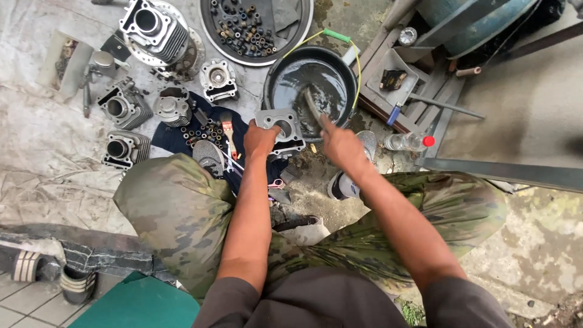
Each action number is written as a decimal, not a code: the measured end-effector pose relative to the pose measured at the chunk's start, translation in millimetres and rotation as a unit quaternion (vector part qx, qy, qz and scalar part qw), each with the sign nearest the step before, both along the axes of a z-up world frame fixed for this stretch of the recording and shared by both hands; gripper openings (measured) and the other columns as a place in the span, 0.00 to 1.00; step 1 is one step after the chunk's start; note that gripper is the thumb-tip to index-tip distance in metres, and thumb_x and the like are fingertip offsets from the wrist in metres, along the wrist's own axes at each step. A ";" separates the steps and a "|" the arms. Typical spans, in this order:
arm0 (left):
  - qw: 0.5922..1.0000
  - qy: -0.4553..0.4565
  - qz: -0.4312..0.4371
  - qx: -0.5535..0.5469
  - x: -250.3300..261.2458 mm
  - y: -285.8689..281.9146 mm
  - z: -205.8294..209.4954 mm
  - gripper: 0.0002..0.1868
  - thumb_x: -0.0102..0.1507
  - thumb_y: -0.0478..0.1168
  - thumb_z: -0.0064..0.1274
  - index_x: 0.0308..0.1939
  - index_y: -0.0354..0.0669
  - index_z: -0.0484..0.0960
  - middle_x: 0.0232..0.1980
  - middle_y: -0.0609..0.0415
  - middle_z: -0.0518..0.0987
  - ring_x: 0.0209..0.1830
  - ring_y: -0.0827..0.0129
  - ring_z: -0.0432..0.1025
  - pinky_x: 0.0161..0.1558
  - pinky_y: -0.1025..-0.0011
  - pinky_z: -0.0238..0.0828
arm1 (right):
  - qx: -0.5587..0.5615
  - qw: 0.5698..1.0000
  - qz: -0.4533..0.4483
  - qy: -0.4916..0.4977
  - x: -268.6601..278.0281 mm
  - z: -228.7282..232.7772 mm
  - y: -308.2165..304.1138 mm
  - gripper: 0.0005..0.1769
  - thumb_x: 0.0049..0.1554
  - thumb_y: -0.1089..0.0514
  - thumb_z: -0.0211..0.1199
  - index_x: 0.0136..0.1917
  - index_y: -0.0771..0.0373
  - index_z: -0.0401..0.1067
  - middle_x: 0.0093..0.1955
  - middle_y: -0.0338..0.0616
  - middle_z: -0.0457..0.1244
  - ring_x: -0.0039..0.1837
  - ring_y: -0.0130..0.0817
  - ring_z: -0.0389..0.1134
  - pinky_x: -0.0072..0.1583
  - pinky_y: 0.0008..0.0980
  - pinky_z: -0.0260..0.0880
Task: The person sits cross-legged on the floor and scrubs a metal engine cylinder block with a wire brush. They repeatedly dip the brush into a bucket of water and scrub the interior and exterior surfaces of the cylinder block. Other engine parts and tools are visible on the floor nearby.
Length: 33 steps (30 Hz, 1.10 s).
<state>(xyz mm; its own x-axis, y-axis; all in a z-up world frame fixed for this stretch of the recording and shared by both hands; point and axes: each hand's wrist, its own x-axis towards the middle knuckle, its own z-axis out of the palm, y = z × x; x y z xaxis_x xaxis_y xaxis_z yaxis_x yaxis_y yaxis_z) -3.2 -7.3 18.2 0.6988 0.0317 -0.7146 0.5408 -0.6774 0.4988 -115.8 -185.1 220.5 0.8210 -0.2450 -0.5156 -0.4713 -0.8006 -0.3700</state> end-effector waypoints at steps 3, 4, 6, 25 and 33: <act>1.000 -0.009 0.002 -0.005 2.6 4.2 -19.3 0.49 0.56 0.54 0.57 0.79 0.42 0.61 0.48 0.42 0.84 0.55 0.47 0.79 0.56 0.44 0.76 | -0.017 1.000 0.006 0.018 -27.1 -8.3 12.3 0.29 0.67 0.47 0.45 0.80 0.43 0.58 0.49 0.66 0.71 0.54 0.66 0.73 0.57 0.63 0.74; 1.000 -0.009 0.002 -0.006 1.0 3.4 -18.1 0.49 0.56 0.54 0.57 0.79 0.42 0.61 0.48 0.42 0.84 0.55 0.47 0.79 0.56 0.44 0.76 | -0.017 1.000 0.005 0.018 -35.2 -3.7 17.8 0.29 0.67 0.47 0.45 0.80 0.43 0.58 0.49 0.66 0.71 0.54 0.66 0.73 0.57 0.63 0.74; 1.000 -0.013 0.007 -0.022 -1.1 3.7 -14.7 0.48 0.58 0.54 0.56 0.79 0.39 0.60 0.44 0.42 0.84 0.54 0.46 0.79 0.53 0.45 0.76 | -0.039 0.997 0.023 0.060 -49.6 6.1 29.9 0.30 0.67 0.49 0.41 0.82 0.40 0.52 0.47 0.65 0.71 0.52 0.62 0.75 0.56 0.61 0.77; 0.999 -0.019 0.002 -0.042 -2.4 0.8 7.3 0.48 0.58 0.52 0.56 0.78 0.34 0.60 0.49 0.36 0.82 0.53 0.44 0.79 0.50 0.44 0.78 | -0.046 0.997 0.050 -0.036 -5.6 -91.8 42.2 0.33 0.66 0.57 0.52 0.83 0.56 0.52 0.42 0.64 0.68 0.47 0.60 0.75 0.44 0.55 0.77; 0.999 -0.010 0.003 -0.037 -2.7 3.4 7.4 0.48 0.59 0.52 0.54 0.79 0.36 0.58 0.46 0.40 0.83 0.50 0.48 0.80 0.48 0.44 0.78 | -0.028 0.998 0.051 -0.005 -42.8 -39.6 50.7 0.34 0.65 0.53 0.49 0.83 0.52 0.49 0.41 0.63 0.70 0.46 0.61 0.75 0.44 0.61 0.78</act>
